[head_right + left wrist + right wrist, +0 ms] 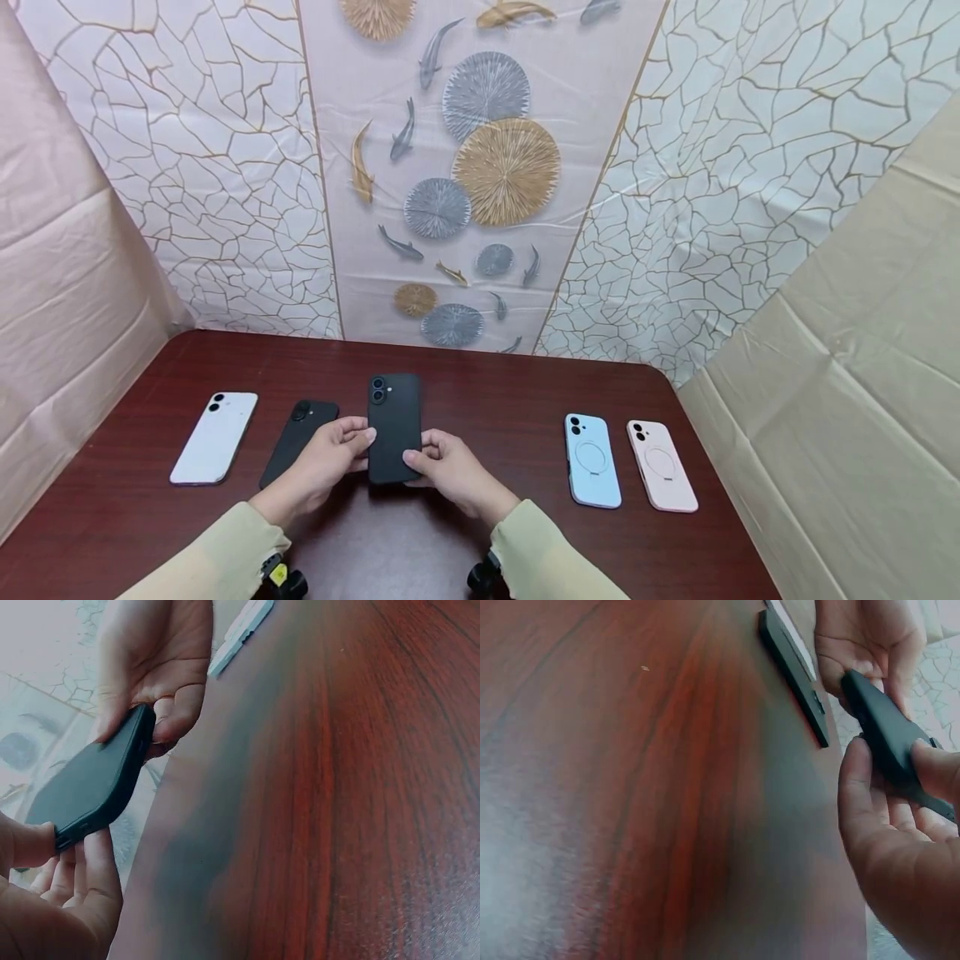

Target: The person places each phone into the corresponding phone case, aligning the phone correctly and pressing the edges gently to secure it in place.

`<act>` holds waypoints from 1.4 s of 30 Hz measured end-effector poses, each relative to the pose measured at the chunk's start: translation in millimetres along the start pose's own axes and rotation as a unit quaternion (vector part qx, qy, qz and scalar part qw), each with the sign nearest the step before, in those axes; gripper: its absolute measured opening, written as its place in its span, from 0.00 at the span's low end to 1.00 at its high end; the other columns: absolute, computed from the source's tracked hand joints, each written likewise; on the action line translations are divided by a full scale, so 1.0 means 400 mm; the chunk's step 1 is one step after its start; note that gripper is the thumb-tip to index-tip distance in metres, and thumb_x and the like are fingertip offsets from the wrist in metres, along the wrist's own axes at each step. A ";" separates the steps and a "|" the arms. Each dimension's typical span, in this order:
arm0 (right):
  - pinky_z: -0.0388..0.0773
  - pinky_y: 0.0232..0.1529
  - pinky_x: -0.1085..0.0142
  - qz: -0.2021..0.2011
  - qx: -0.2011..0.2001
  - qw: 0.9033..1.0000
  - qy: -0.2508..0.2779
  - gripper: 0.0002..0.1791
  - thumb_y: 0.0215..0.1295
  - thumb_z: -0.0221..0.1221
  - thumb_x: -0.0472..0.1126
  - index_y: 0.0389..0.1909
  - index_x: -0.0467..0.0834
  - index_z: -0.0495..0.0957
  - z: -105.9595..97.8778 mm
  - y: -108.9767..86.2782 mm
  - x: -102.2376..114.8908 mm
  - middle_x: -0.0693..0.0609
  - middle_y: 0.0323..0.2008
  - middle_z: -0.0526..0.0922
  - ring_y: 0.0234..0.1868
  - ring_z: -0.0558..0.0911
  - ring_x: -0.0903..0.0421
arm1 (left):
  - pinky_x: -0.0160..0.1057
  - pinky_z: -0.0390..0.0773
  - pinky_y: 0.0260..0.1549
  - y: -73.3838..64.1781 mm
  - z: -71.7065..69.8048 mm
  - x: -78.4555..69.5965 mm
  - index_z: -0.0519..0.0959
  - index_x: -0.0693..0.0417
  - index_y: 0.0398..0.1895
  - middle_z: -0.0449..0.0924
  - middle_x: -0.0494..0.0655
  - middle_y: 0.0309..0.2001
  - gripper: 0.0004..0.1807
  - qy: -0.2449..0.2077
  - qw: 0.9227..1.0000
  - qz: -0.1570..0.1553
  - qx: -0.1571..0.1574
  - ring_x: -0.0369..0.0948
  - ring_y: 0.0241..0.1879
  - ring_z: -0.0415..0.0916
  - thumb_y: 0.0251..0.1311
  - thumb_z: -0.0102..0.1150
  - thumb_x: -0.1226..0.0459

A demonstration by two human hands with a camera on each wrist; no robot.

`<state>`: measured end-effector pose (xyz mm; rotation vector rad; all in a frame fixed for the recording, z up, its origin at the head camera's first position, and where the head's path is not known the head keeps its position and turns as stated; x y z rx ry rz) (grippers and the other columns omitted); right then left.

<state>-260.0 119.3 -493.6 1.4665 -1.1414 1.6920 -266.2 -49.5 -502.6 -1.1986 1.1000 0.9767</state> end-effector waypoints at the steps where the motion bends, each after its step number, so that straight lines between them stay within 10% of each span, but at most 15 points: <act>1: 0.80 0.45 0.53 -0.004 0.000 1.000 -0.002 0.15 0.70 0.57 0.37 0.51 0.31 0.72 0.002 -0.001 0.000 0.40 0.42 0.83 0.44 0.84 0.49 | 0.43 0.81 0.41 0.000 -0.002 0.000 0.67 0.69 0.62 0.76 0.61 0.54 0.22 -0.003 1.000 -0.002 -0.004 0.46 0.49 0.78 0.71 0.52 0.63; 10: 0.80 0.44 0.50 -0.010 -0.014 1.000 -0.022 0.14 0.69 0.58 0.38 0.48 0.31 0.74 -0.006 -0.001 -0.008 0.41 0.42 0.84 0.42 0.84 0.50 | 0.43 0.81 0.39 -0.003 0.001 -0.004 0.68 0.70 0.60 0.79 0.60 0.50 0.21 0.016 1.000 0.008 0.004 0.45 0.45 0.80 0.70 0.52 0.65; 19: 0.82 0.37 0.52 -0.002 -0.124 0.991 -0.056 0.18 0.68 0.60 0.42 0.52 0.34 0.73 -0.055 0.008 -0.001 0.44 0.36 0.82 0.34 0.83 0.51 | 0.41 0.80 0.33 -0.010 0.015 0.002 0.69 0.66 0.57 0.82 0.52 0.41 0.18 0.108 0.993 0.036 0.021 0.42 0.35 0.79 0.69 0.54 0.65; 30: 0.83 0.29 0.56 -0.038 -0.139 0.977 -0.160 0.12 0.65 0.62 0.38 0.43 0.32 0.77 -0.047 0.015 -0.002 0.44 0.32 0.81 0.29 0.83 0.52 | 0.44 0.78 0.35 -0.010 0.037 0.014 0.65 0.61 0.62 0.79 0.51 0.41 0.30 0.318 0.947 0.056 -0.010 0.43 0.39 0.78 0.60 0.65 0.61; 42: 0.77 0.28 0.64 -0.027 -0.166 0.936 -0.310 0.14 0.64 0.63 0.40 0.45 0.34 0.78 -0.027 0.033 0.011 0.52 0.27 0.80 0.25 0.79 0.58 | 0.46 0.76 0.41 -0.020 0.039 0.002 0.64 0.64 0.65 0.71 0.56 0.49 0.37 0.361 0.929 0.068 -0.039 0.46 0.46 0.75 0.57 0.69 0.60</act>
Point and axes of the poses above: each hand's wrist, its own y-axis towards the middle knuckle, its own z-axis out of the palm, x = y × z, the point moved 7 cm from there along y, towards the middle knuckle
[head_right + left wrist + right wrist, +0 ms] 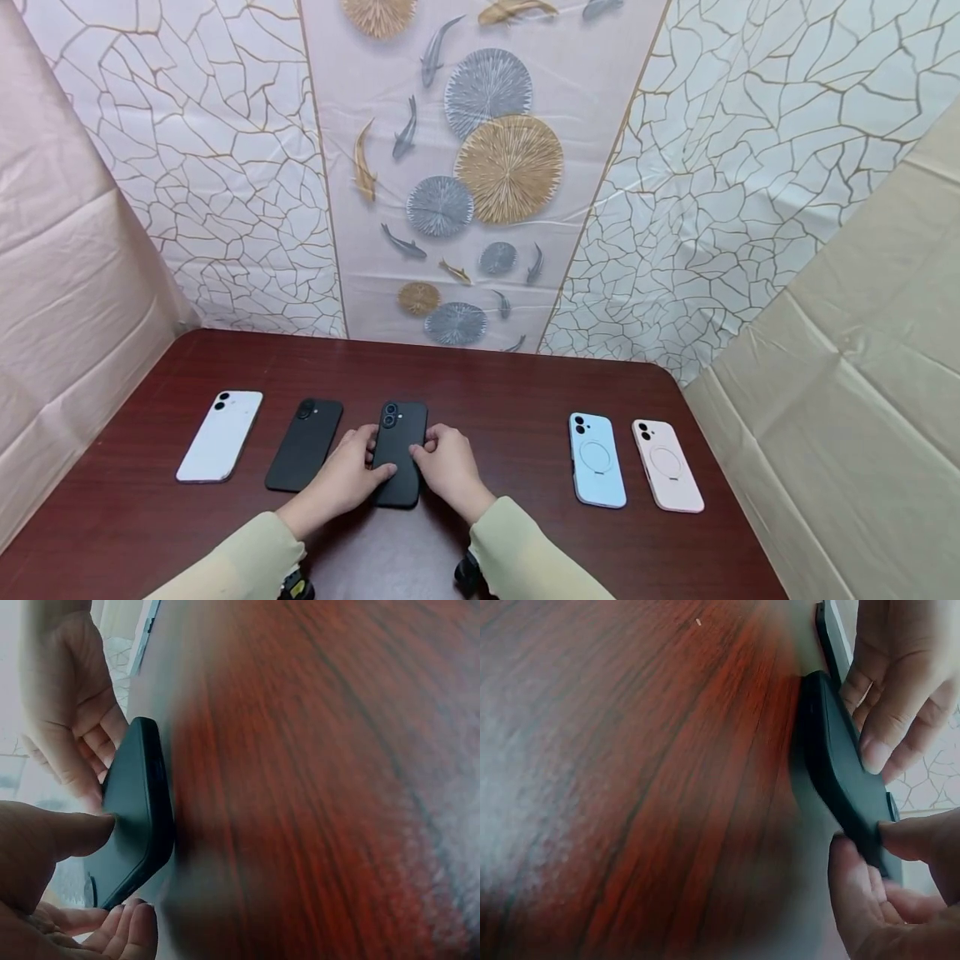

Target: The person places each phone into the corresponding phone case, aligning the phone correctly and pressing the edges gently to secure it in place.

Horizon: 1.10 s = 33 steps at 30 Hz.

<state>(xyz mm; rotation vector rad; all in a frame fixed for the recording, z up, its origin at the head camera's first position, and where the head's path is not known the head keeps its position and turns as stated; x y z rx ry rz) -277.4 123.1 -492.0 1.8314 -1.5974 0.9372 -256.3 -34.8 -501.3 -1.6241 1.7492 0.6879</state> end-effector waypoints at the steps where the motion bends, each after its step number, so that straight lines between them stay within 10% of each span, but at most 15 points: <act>1: 0.77 0.29 0.63 0.001 -0.001 1.000 -0.011 0.16 0.63 0.64 0.41 0.46 0.34 0.78 0.000 0.001 0.001 0.52 0.28 0.79 0.26 0.78 0.59 | 0.46 0.76 0.42 0.000 0.000 0.000 0.65 0.65 0.65 0.70 0.57 0.49 0.37 0.004 1.000 0.001 0.000 0.47 0.46 0.74 0.57 0.69 0.60; 33: 0.77 0.35 0.60 0.010 0.044 0.993 -0.108 0.23 0.61 0.66 0.43 0.52 0.32 0.78 0.025 0.023 0.012 0.47 0.37 0.81 0.34 0.78 0.57 | 0.49 0.73 0.49 0.025 0.005 0.003 0.62 0.76 0.65 0.66 0.64 0.53 0.36 0.041 0.996 0.011 0.083 0.53 0.54 0.68 0.56 0.63 0.67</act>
Point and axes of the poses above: each hand's wrist, its own y-axis towards the middle knuckle, its own z-axis out of the palm, x = y × z, the point moved 7 cm from there along y, towards the middle knuckle
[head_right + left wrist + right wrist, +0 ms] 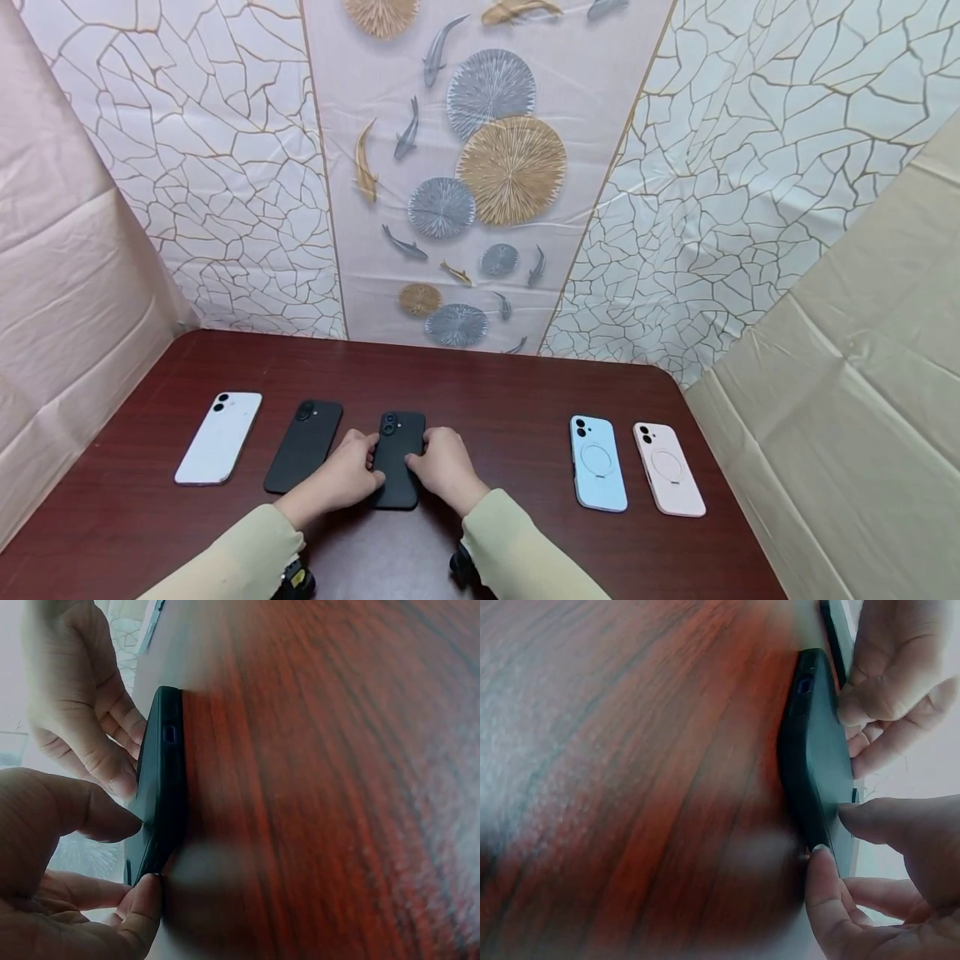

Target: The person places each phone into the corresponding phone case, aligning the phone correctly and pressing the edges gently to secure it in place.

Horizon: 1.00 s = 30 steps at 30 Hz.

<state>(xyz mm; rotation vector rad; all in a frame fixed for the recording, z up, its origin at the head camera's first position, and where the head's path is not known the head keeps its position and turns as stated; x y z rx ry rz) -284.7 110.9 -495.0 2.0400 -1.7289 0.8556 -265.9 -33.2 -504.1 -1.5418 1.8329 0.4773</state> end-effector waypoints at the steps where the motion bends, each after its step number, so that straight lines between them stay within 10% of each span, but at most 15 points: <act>1: 0.78 0.35 0.61 -0.002 0.000 1.000 -0.003 0.23 0.61 0.66 0.43 0.51 0.33 0.78 0.001 -0.001 0.001 0.45 0.38 0.81 0.35 0.78 0.57 | 0.49 0.73 0.49 0.000 0.001 0.001 0.62 0.76 0.65 0.66 0.64 0.53 0.36 0.002 1.000 -0.002 0.001 0.53 0.54 0.68 0.56 0.63 0.67; 25: 0.78 0.40 0.58 -0.010 -0.014 1.000 -0.020 0.27 0.61 0.66 0.44 0.57 0.33 0.75 -0.006 -0.009 0.004 0.45 0.39 0.81 0.40 0.79 0.53 | 0.46 0.73 0.42 -0.001 0.001 0.018 0.61 0.73 0.67 0.66 0.57 0.50 0.35 -0.019 1.000 0.002 0.022 0.46 0.45 0.69 0.59 0.60 0.67; 30: 0.77 0.40 0.56 -0.028 -0.051 0.998 0.003 0.31 0.60 0.67 0.46 0.61 0.38 0.71 -0.058 -0.018 -0.025 0.49 0.39 0.80 0.39 0.78 0.54 | 0.50 0.74 0.47 -0.008 -0.056 0.031 0.67 0.71 0.63 0.71 0.58 0.51 0.29 0.023 0.999 0.028 -0.032 0.49 0.49 0.72 0.60 0.59 0.67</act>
Point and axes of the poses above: each hand's wrist, its own y-axis towards the middle knuckle, its own z-axis out of the palm, x = y × z, the point moved 7 cm from there along y, towards the middle knuckle
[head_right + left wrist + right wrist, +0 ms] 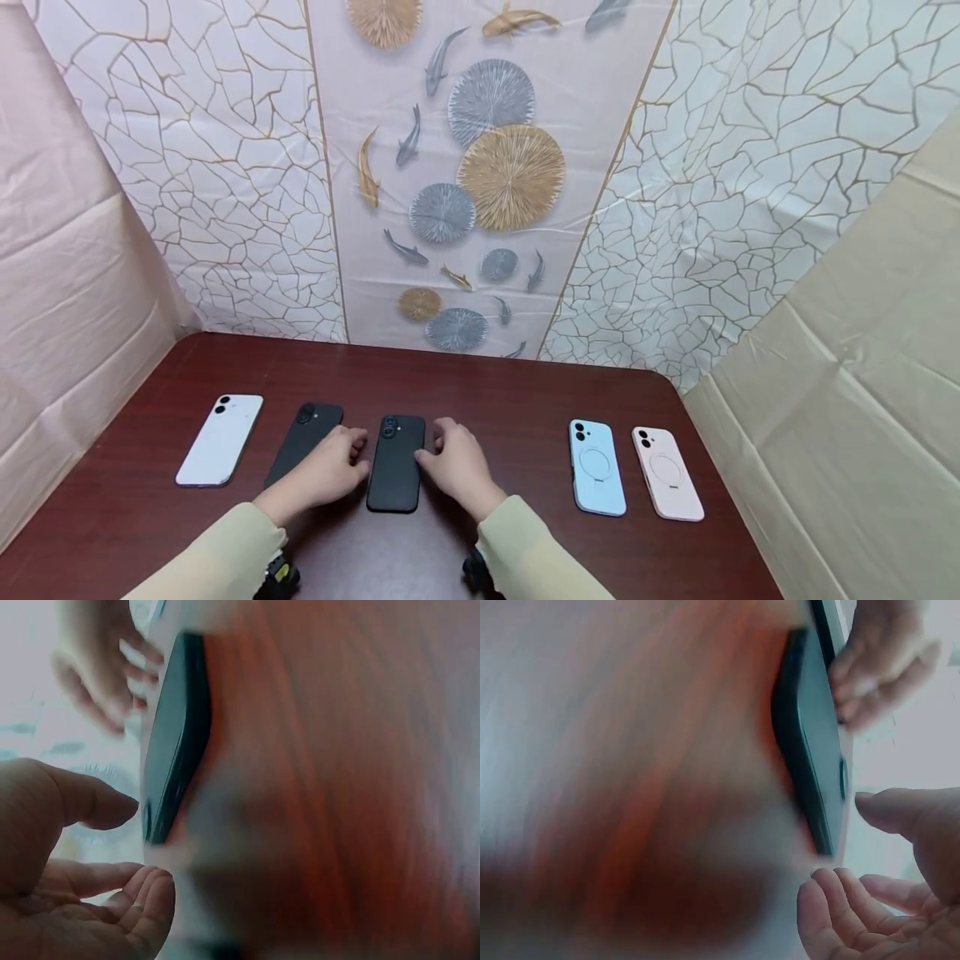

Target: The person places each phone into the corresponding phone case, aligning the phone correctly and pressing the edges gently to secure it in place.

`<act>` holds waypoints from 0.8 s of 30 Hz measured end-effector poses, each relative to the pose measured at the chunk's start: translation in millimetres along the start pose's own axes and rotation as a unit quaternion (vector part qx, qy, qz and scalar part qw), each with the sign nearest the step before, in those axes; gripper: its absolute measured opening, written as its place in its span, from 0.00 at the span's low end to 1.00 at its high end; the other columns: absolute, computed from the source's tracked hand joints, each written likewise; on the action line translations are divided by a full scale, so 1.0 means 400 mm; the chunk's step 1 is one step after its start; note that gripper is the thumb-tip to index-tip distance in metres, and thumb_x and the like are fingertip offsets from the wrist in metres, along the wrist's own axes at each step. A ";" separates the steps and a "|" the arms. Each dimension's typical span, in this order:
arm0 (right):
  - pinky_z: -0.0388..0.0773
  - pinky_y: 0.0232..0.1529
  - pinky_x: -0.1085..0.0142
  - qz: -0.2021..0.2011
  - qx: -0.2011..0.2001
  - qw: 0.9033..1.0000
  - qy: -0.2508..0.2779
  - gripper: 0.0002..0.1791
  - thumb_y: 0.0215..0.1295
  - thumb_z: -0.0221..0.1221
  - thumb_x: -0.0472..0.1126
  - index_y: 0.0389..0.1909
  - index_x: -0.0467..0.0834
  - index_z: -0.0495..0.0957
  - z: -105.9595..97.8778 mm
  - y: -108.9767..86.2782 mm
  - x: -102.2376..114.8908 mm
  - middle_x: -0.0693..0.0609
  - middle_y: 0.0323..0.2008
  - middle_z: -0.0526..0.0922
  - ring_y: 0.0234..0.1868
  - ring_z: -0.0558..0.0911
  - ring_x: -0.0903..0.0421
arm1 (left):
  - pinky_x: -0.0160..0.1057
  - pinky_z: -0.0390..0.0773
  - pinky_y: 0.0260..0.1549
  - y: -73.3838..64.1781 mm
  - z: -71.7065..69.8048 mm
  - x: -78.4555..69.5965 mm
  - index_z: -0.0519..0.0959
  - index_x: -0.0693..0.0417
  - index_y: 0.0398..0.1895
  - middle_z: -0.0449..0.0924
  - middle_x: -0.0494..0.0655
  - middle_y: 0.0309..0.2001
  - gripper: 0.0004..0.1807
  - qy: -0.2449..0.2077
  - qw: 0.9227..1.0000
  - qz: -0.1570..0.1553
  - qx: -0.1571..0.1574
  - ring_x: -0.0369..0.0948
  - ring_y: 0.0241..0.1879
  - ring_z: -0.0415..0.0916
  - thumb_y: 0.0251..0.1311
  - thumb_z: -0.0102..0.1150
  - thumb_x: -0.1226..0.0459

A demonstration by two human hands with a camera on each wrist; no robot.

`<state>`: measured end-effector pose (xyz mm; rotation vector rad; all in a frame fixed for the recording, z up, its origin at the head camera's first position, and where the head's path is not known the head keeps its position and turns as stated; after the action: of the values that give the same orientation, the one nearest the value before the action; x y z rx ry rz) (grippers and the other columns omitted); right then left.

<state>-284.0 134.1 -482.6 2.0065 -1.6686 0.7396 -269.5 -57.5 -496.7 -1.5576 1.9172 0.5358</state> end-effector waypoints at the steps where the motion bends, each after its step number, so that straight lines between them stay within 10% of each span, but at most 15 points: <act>1: 0.77 0.40 0.56 0.001 -0.009 1.000 -0.003 0.31 0.60 0.67 0.46 0.62 0.39 0.71 -0.016 0.000 -0.012 0.48 0.40 0.81 0.40 0.79 0.54 | 0.51 0.74 0.49 -0.001 -0.016 0.007 0.68 0.71 0.62 0.72 0.60 0.52 0.28 0.014 1.000 -0.002 -0.014 0.51 0.52 0.71 0.60 0.59 0.66; 10: 0.73 0.51 0.47 0.065 -0.089 0.989 -0.095 0.34 0.61 0.66 0.50 0.63 0.37 0.69 -0.192 0.001 -0.172 0.37 0.54 0.76 0.53 0.76 0.42 | 0.60 0.71 0.46 -0.029 -0.139 0.098 0.65 0.77 0.61 0.64 0.76 0.56 0.42 0.143 0.983 -0.084 -0.079 0.65 0.55 0.63 0.58 0.65 0.49; 24: 0.70 0.45 0.38 0.192 -0.047 0.964 -0.179 0.47 0.58 0.67 0.54 0.64 0.26 0.57 -0.376 -0.071 -0.387 0.20 0.55 0.61 0.53 0.65 0.24 | 0.57 0.73 0.37 -0.051 -0.157 0.167 0.63 0.86 0.52 0.67 0.77 0.43 0.55 0.192 0.971 -0.139 -0.041 0.64 0.42 0.69 0.50 0.65 0.37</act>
<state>-296.7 350.8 -466.1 1.8514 -2.2987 0.4177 -270.9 -151.5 -494.3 -2.0639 1.9142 0.2032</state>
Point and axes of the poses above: each hand's wrist, its own y-axis towards the middle knuckle, its own z-axis out of the palm, x = y × z, the point moved 7 cm from there along y, towards the middle knuckle
